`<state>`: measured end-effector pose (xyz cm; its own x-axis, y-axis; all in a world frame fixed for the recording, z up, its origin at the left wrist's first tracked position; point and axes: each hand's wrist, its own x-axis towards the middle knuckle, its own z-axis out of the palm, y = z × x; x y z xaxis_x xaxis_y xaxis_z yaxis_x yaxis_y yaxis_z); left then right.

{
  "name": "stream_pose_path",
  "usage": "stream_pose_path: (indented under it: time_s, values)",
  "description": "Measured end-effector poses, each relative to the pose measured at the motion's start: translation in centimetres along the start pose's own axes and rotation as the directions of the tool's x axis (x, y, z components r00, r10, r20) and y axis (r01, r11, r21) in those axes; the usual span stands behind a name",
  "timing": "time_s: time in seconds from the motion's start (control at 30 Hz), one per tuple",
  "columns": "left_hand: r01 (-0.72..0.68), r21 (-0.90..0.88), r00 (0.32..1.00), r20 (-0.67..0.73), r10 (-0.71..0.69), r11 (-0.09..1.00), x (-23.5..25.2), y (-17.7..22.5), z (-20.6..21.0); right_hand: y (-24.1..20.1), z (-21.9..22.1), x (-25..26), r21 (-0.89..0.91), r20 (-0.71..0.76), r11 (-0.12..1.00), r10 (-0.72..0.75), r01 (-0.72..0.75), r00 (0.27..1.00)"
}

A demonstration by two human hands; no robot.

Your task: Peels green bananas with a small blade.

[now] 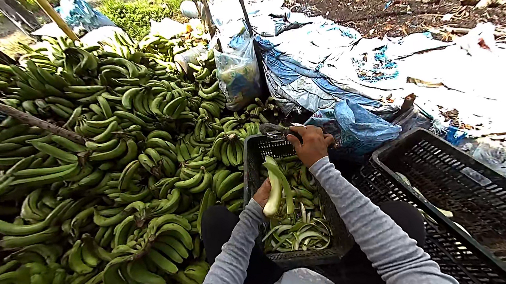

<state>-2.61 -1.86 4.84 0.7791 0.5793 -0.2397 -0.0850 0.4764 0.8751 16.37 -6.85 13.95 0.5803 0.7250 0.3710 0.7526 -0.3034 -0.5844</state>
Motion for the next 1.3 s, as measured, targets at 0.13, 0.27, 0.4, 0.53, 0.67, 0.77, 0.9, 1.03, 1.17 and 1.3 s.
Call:
stream_pose_path:
  time_s: [0.13, 0.27, 0.4, 0.53, 0.67, 0.77, 0.9, 1.03, 1.17, 1.3]
  values:
    - [-0.256, 0.492, 0.678, -0.522, 0.517, 0.832, 2.9, 0.0, 0.0, -0.6, 2.2, -6.7, -0.062, 0.414, 0.971, 0.237, -0.232, 0.879]
    - [-0.364, 0.657, 0.335, -0.569, 0.751, 0.660, 5.2, 1.1, 0.0, -0.6, 3.8, -12.8, 0.019, 0.332, 0.951, 0.286, -0.309, 0.899]
    - [-0.232, 0.338, 0.910, -0.256, 0.327, 0.912, 2.2, 2.9, 1.2, 0.4, 3.7, -8.2, 0.075, 0.182, 0.979, 0.171, -0.188, 0.968]
    - [-0.167, 0.409, 0.942, 0.336, 0.022, 0.897, 1.5, 2.2, -0.9, 1.8, 1.9, 1.9, -0.121, 0.343, 0.990, -0.030, 0.076, 0.939]
    - [-0.153, 0.237, 0.968, -0.157, 0.193, 0.959, 2.0, 0.7, -0.4, -0.5, 1.7, 0.8, -0.094, 0.355, 0.994, -0.018, 0.055, 0.935]
    - [-0.322, -0.054, 0.775, -0.588, 0.230, 0.945, 4.5, 0.2, 1.0, 0.5, 4.6, -5.3, -0.018, 0.363, 0.991, 0.130, -0.132, 0.923]
    - [-0.309, -0.219, 0.560, -0.828, -0.009, 0.925, 6.0, 1.3, 2.3, 2.2, 6.5, -12.1, 0.085, 0.257, 0.965, 0.219, -0.248, 0.941]
    - [-0.188, -0.269, 0.572, -0.812, -0.118, 0.945, 6.3, 2.0, 2.7, 3.3, 6.3, -12.5, 0.068, 0.050, 0.992, 0.100, -0.103, 0.994]
    - [-0.177, -0.277, 0.852, -0.523, 0.006, 0.945, 4.3, 1.1, 3.5, 2.3, 4.6, -7.0, -0.039, 0.147, 0.999, 0.007, -0.001, 0.989]
    - [-0.088, 0.332, 0.956, 0.292, -0.013, 0.939, 1.2, 0.0, 0.6, 1.9, 2.0, 1.4, -0.275, 0.514, 0.958, 0.077, 0.078, 0.854]
